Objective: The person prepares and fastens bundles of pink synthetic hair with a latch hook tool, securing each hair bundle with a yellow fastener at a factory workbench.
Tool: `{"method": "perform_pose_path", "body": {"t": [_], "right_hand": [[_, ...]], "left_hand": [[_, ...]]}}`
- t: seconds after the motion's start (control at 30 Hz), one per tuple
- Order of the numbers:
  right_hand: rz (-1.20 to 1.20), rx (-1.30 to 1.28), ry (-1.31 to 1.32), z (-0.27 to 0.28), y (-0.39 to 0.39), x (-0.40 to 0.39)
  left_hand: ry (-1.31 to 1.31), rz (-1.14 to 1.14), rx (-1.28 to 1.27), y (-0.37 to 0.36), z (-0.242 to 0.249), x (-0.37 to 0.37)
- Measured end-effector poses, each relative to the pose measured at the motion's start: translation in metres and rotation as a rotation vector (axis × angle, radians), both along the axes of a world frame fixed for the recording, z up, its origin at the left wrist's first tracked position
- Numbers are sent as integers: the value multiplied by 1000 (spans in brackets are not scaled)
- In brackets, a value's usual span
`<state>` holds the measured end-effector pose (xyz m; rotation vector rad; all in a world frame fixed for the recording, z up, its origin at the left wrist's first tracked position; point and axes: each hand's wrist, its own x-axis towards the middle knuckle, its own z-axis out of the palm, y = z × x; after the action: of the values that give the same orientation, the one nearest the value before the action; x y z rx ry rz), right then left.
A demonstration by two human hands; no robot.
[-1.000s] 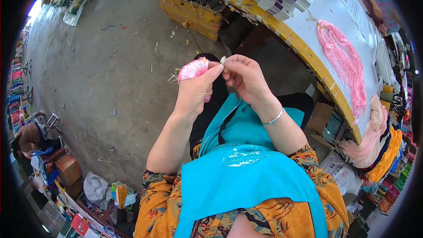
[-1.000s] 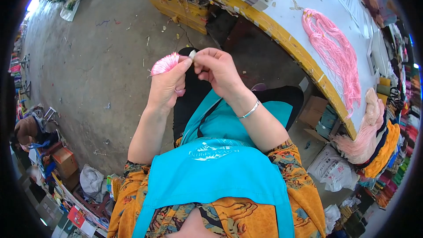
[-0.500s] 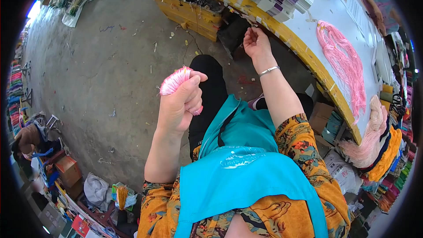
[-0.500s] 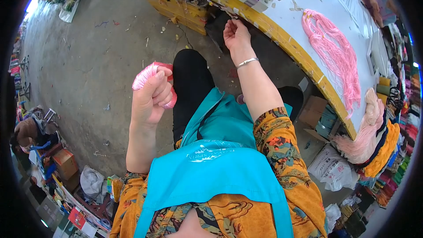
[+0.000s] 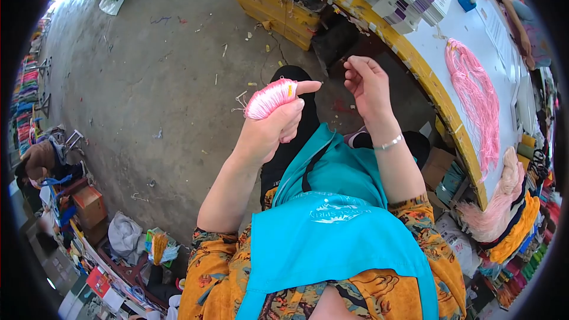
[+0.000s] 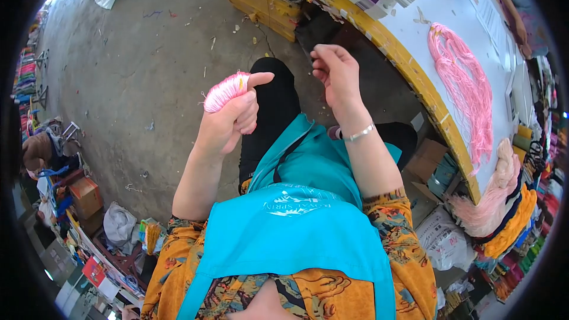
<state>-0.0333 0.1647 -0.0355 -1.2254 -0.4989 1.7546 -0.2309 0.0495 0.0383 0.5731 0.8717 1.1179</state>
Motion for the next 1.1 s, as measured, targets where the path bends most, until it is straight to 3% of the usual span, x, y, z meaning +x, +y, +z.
{"method": "perform_pose_path", "body": {"t": [0.17,0.3,0.6,0.9,1.1], "right_hand": [[383,991,-523,88,-45,-5],[382,1389,-870,99,-55,-7],[288,1530,-1102,91,-61,0],[281,1557,-1240,94,-67,-1],[243,1529,-1175,88,-68,-4]], "left_hand": [[51,-16,-6,-2,-1,18],[220,-1,61,-3,-3,27],[556,119,358,-6,-9,47],[772,65,355,-9,-8,47],[815,90,398,-9,-9,48]]}}
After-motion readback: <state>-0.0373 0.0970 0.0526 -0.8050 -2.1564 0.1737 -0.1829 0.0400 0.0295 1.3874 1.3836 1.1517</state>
